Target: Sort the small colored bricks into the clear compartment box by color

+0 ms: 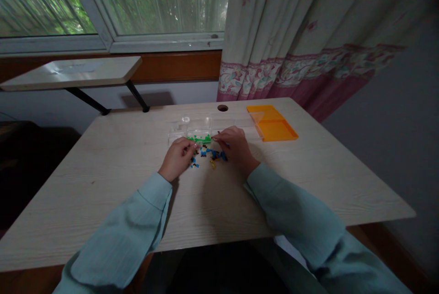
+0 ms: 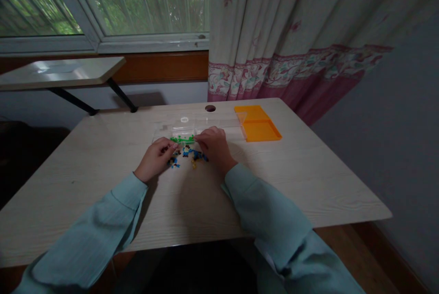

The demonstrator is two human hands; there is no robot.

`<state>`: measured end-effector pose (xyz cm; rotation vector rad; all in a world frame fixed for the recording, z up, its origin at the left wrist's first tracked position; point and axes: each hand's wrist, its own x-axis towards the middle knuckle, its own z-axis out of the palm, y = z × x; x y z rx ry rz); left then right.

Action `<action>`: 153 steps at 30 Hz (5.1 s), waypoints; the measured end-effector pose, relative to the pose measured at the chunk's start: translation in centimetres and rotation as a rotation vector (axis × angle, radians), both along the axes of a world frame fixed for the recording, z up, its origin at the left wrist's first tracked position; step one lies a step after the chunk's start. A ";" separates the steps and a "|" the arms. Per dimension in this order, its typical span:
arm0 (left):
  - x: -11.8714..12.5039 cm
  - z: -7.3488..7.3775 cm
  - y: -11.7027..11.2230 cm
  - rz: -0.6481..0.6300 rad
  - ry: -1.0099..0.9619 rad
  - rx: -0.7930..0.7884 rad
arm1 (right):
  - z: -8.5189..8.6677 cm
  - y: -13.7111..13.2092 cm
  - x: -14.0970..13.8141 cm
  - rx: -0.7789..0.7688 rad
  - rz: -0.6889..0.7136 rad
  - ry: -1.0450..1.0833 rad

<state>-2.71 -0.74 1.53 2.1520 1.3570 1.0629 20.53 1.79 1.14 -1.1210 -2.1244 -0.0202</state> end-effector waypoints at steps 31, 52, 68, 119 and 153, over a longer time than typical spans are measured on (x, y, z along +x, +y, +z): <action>-4.5 2.4 0.5 -0.304 0.371 -0.243 | -0.3 0.7 0.7 -0.091 -0.240 -0.065; -2.6 2.0 -0.4 -0.344 0.364 -0.134 | 0.0 -1.3 -1.4 -0.091 0.397 -0.179; -2.7 2.6 -0.5 -0.303 0.306 -0.099 | 0.2 -1.5 -1.5 -0.132 0.244 -0.250; -3.8 2.7 0.0 -0.281 0.412 -0.104 | 0.5 -1.1 -1.9 -0.137 0.169 -0.107; -3.3 2.7 0.0 -0.244 0.450 -0.060 | 0.4 1.0 0.9 -0.046 -0.238 0.020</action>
